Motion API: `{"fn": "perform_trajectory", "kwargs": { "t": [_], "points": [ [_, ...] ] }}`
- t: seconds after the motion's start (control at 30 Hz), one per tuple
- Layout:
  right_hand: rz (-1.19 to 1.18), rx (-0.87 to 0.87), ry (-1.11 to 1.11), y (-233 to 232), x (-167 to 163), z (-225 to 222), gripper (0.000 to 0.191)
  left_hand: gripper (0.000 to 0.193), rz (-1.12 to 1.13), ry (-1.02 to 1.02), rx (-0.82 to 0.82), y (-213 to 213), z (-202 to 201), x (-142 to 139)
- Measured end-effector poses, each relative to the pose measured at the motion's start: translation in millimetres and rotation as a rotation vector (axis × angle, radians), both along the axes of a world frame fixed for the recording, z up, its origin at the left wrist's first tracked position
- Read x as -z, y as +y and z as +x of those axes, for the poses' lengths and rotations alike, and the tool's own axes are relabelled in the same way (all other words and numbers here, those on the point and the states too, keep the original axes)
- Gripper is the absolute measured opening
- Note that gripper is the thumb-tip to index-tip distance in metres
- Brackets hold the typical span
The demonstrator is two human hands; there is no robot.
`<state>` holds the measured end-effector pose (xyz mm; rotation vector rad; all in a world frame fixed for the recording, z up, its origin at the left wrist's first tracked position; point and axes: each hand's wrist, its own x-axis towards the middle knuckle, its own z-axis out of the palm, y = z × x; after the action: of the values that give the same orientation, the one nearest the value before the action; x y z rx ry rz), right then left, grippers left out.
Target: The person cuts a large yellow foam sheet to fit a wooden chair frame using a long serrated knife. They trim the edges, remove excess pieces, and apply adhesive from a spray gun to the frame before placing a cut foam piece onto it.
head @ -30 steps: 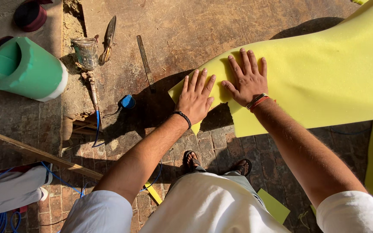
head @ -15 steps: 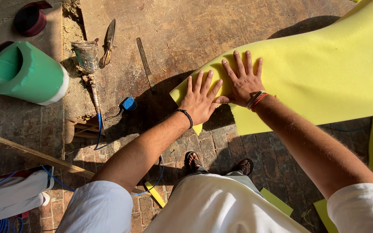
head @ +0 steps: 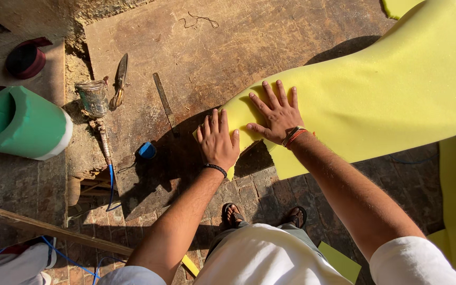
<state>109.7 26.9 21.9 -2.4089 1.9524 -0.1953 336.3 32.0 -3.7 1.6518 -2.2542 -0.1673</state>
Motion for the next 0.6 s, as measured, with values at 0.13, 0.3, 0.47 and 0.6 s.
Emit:
{"fn": "perform_trajectory", "kwargs": {
  "t": [0.13,0.3,0.47,0.6],
  "points": [
    [-0.015,0.247,-0.070,-2.2,-5.5,-49.6,0.094,0.075,0.053,-0.040,0.007,-4.6,2.2,-10.7],
    [-0.102,0.545,-0.054,1.9,-0.8,-105.4,0.093,0.086,0.081,-0.116,0.051,-13.2,-25.8,-11.7],
    [-0.065,0.507,-0.062,0.9,25.5,-112.3,0.087,0.089,-0.054,-0.046,0.269,-50.8,-150.1,-6.8],
    [0.013,0.441,-0.089,35.8,27.9,-169.9,0.083,0.087,0.112,-0.077,0.291,-64.7,-255.4,-13.0]
  ]
}}
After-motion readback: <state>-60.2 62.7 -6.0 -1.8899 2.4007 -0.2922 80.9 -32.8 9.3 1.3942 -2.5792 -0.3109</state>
